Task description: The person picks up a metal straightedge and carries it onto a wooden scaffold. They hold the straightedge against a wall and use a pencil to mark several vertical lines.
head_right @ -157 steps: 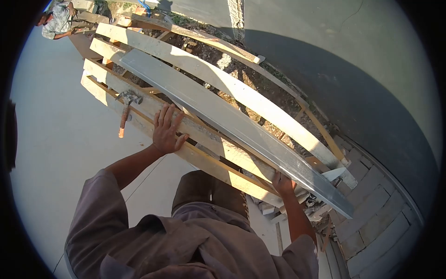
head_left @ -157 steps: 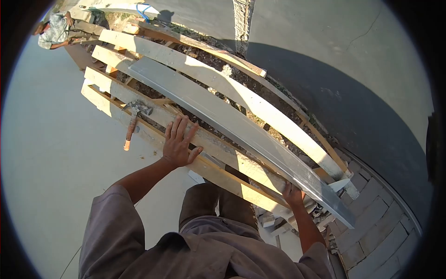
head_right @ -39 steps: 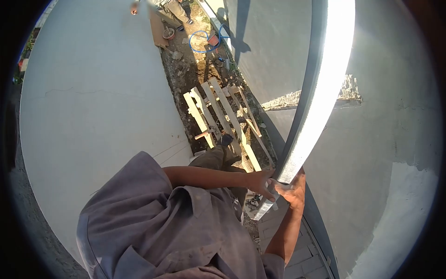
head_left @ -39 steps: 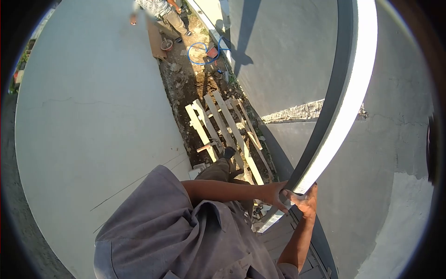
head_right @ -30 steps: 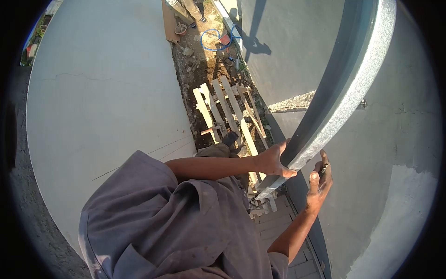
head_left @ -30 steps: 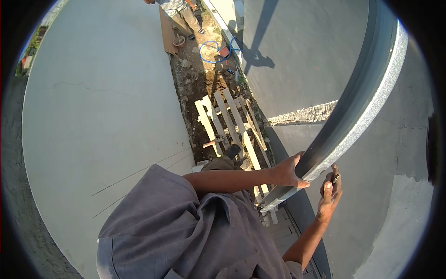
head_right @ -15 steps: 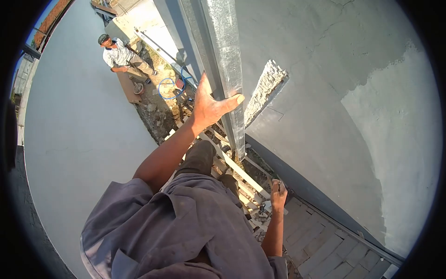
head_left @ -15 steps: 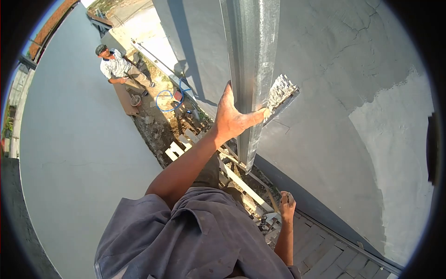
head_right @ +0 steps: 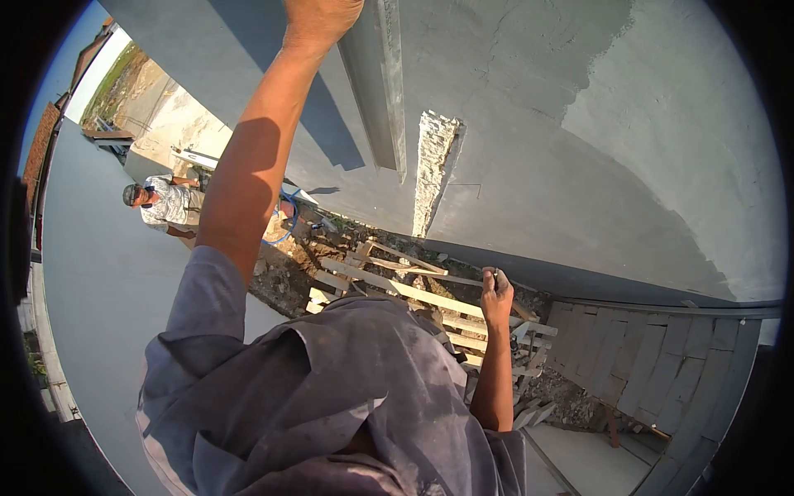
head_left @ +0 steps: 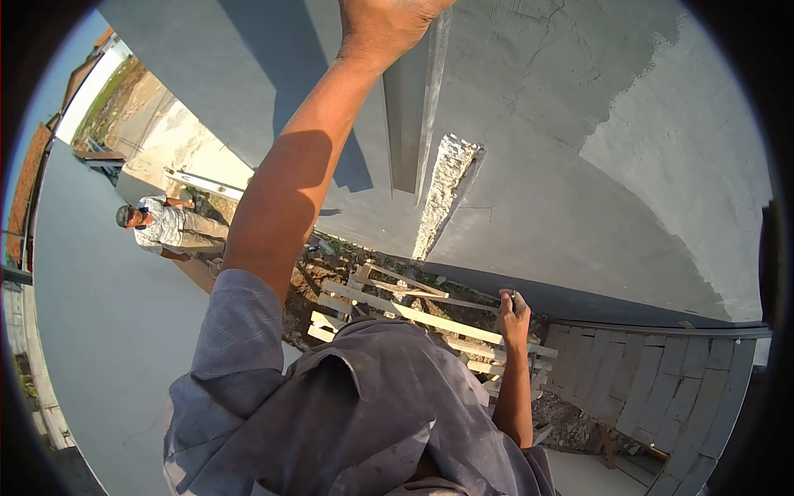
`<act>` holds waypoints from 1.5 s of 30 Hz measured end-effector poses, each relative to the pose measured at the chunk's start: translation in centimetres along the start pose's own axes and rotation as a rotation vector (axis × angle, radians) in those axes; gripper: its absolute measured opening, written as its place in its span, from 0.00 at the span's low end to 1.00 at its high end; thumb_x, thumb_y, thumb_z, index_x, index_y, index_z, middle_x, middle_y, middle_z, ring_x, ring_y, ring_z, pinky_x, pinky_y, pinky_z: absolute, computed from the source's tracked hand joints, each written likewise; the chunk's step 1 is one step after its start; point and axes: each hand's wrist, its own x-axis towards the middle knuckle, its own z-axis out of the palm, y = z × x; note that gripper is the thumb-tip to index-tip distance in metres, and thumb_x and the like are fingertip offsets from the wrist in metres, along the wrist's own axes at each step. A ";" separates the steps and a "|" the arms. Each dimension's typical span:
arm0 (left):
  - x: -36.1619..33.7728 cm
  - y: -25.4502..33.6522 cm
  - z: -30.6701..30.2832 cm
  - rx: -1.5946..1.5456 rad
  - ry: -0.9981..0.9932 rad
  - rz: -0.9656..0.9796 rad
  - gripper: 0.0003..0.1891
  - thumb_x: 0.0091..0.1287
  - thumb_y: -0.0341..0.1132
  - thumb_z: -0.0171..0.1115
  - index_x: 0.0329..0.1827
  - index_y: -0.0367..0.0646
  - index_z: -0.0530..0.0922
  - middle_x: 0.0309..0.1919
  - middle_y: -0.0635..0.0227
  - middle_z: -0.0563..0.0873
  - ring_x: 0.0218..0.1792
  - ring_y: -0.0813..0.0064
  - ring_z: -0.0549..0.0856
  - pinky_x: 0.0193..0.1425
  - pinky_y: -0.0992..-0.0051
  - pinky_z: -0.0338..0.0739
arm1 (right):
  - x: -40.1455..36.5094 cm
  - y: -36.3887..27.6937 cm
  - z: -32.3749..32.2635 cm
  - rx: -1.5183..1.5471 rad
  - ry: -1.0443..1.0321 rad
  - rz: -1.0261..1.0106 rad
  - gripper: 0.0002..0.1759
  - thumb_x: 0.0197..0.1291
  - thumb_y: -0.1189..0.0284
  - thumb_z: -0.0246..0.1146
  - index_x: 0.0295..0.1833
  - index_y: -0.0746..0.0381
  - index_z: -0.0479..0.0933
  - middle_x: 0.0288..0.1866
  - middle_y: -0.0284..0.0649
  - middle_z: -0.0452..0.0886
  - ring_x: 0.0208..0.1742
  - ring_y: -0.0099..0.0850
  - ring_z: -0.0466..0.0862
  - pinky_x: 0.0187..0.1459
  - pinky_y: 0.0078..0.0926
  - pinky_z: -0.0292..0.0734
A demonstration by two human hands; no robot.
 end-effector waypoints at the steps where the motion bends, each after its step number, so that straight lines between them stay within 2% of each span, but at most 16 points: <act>1: 0.7 -0.5 0.4 -0.103 -0.001 -0.019 0.40 0.57 0.36 0.77 0.69 0.32 0.65 0.55 0.50 0.83 0.56 0.61 0.84 0.60 0.65 0.80 | 0.1 -0.8 1.5 -0.020 0.020 -0.027 0.15 0.73 0.65 0.59 0.45 0.67 0.81 0.28 0.38 0.78 0.32 0.26 0.74 0.38 0.28 0.72; 6: 1.7 0.2 2.0 -0.732 -0.123 -0.268 0.39 0.56 0.33 0.77 0.67 0.31 0.64 0.53 0.52 0.83 0.52 0.65 0.85 0.52 0.69 0.85 | 1.3 -6.8 7.5 -0.025 0.029 -0.096 0.12 0.68 0.67 0.63 0.42 0.67 0.82 0.24 0.39 0.77 0.27 0.26 0.72 0.34 0.28 0.72; 8: 1.6 -1.5 3.4 -0.811 -0.094 -0.357 0.36 0.55 0.36 0.78 0.63 0.32 0.68 0.50 0.52 0.83 0.50 0.62 0.85 0.50 0.64 0.84 | 2.4 -10.7 9.2 -0.066 -0.022 -0.030 0.12 0.67 0.68 0.65 0.42 0.68 0.82 0.23 0.31 0.75 0.26 0.21 0.70 0.31 0.25 0.69; 9: 1.6 -2.6 4.3 -0.850 -0.082 -0.402 0.35 0.55 0.37 0.79 0.60 0.32 0.70 0.49 0.52 0.83 0.49 0.61 0.85 0.50 0.61 0.83 | 3.4 -11.7 10.1 -0.106 -0.024 -0.052 0.12 0.66 0.67 0.65 0.44 0.68 0.82 0.22 0.32 0.75 0.25 0.21 0.70 0.30 0.26 0.69; 12: 2.0 -5.0 5.6 0.096 0.097 0.051 0.30 0.52 0.43 0.80 0.50 0.35 0.74 0.42 0.53 0.82 0.45 0.55 0.82 0.48 0.53 0.78 | 6.5 -14.2 12.7 -0.168 0.046 -0.150 0.16 0.64 0.64 0.68 0.48 0.66 0.82 0.21 0.38 0.78 0.24 0.27 0.77 0.30 0.30 0.72; 14: 1.8 -4.9 5.8 0.057 0.139 0.080 0.28 0.51 0.46 0.80 0.44 0.38 0.74 0.39 0.54 0.80 0.44 0.52 0.79 0.49 0.51 0.73 | 9.6 -13.9 14.7 -0.270 0.136 -0.205 0.22 0.61 0.58 0.70 0.53 0.64 0.82 0.29 0.42 0.84 0.31 0.37 0.84 0.36 0.36 0.77; 17: 1.2 -4.7 6.3 0.100 0.169 0.154 0.27 0.50 0.46 0.80 0.41 0.39 0.74 0.36 0.56 0.78 0.45 0.51 0.76 0.51 0.52 0.71 | 12.7 -16.2 16.0 -0.278 0.162 -0.149 0.27 0.59 0.55 0.71 0.58 0.60 0.80 0.47 0.49 0.86 0.49 0.46 0.86 0.49 0.43 0.79; 18: 1.2 -4.6 6.4 0.134 0.177 0.187 0.26 0.50 0.45 0.80 0.41 0.40 0.74 0.35 0.57 0.78 0.46 0.51 0.76 0.52 0.53 0.71 | 13.6 -16.5 16.6 -0.297 0.189 -0.164 0.28 0.58 0.54 0.71 0.59 0.59 0.80 0.49 0.49 0.86 0.50 0.46 0.86 0.51 0.43 0.79; 21: 1.2 -3.5 6.6 0.125 0.135 0.118 0.27 0.51 0.44 0.80 0.44 0.39 0.72 0.39 0.55 0.75 0.49 0.51 0.73 0.52 0.53 0.70 | 16.2 -16.8 18.6 -0.346 0.224 -0.202 0.29 0.58 0.53 0.71 0.61 0.58 0.80 0.53 0.49 0.85 0.54 0.46 0.85 0.54 0.44 0.78; 24: 1.3 -3.4 6.5 0.226 0.192 0.121 0.29 0.52 0.43 0.79 0.47 0.37 0.70 0.44 0.53 0.73 0.53 0.53 0.72 0.55 0.53 0.71 | 17.0 -17.8 19.3 -0.336 0.107 -0.133 0.27 0.60 0.55 0.69 0.60 0.58 0.80 0.53 0.50 0.85 0.54 0.50 0.85 0.53 0.45 0.79; 27: 1.9 -2.8 7.1 -0.074 0.146 -0.115 0.34 0.52 0.41 0.79 0.55 0.34 0.68 0.49 0.50 0.70 0.57 0.53 0.70 0.61 0.52 0.70 | 18.1 -17.0 20.1 -0.286 0.096 -0.219 0.22 0.62 0.58 0.66 0.56 0.59 0.80 0.51 0.49 0.85 0.52 0.52 0.84 0.53 0.47 0.78; 30: 1.8 -3.4 7.3 -0.168 0.176 -0.118 0.40 0.52 0.40 0.79 0.63 0.32 0.65 0.55 0.48 0.68 0.61 0.52 0.69 0.67 0.51 0.68 | 18.5 -16.4 21.0 -0.258 0.138 -0.319 0.19 0.64 0.62 0.63 0.56 0.60 0.78 0.54 0.48 0.83 0.50 0.52 0.84 0.52 0.47 0.79; 33: 1.7 -4.6 6.9 0.224 0.137 0.009 0.45 0.53 0.41 0.79 0.69 0.30 0.61 0.60 0.44 0.65 0.64 0.49 0.68 0.68 0.50 0.67 | 18.8 -15.1 22.0 -0.250 0.199 -0.386 0.20 0.64 0.65 0.61 0.60 0.59 0.77 0.55 0.48 0.82 0.50 0.51 0.84 0.52 0.46 0.80; 36: 1.7 -4.6 7.0 0.286 0.147 -0.030 0.47 0.53 0.42 0.79 0.70 0.29 0.60 0.59 0.44 0.67 0.63 0.46 0.69 0.68 0.50 0.67 | 18.7 -15.3 21.8 -0.250 0.181 -0.365 0.20 0.64 0.66 0.61 0.60 0.59 0.76 0.54 0.48 0.82 0.50 0.52 0.84 0.51 0.46 0.80; 39: 3.3 -4.2 6.9 0.292 0.120 0.037 0.48 0.53 0.43 0.79 0.70 0.28 0.60 0.60 0.42 0.68 0.64 0.44 0.68 0.70 0.49 0.65 | 18.7 -15.6 21.4 -0.263 0.103 -0.319 0.20 0.63 0.66 0.61 0.60 0.60 0.76 0.54 0.49 0.82 0.50 0.52 0.84 0.51 0.46 0.80; 45: 7.4 -3.3 7.6 0.302 0.042 0.155 0.49 0.52 0.44 0.79 0.70 0.28 0.59 0.60 0.41 0.67 0.65 0.44 0.67 0.71 0.48 0.64 | 19.2 -14.3 21.8 -0.209 0.165 -0.388 0.23 0.62 0.67 0.62 0.61 0.62 0.75 0.53 0.50 0.80 0.52 0.52 0.82 0.52 0.46 0.79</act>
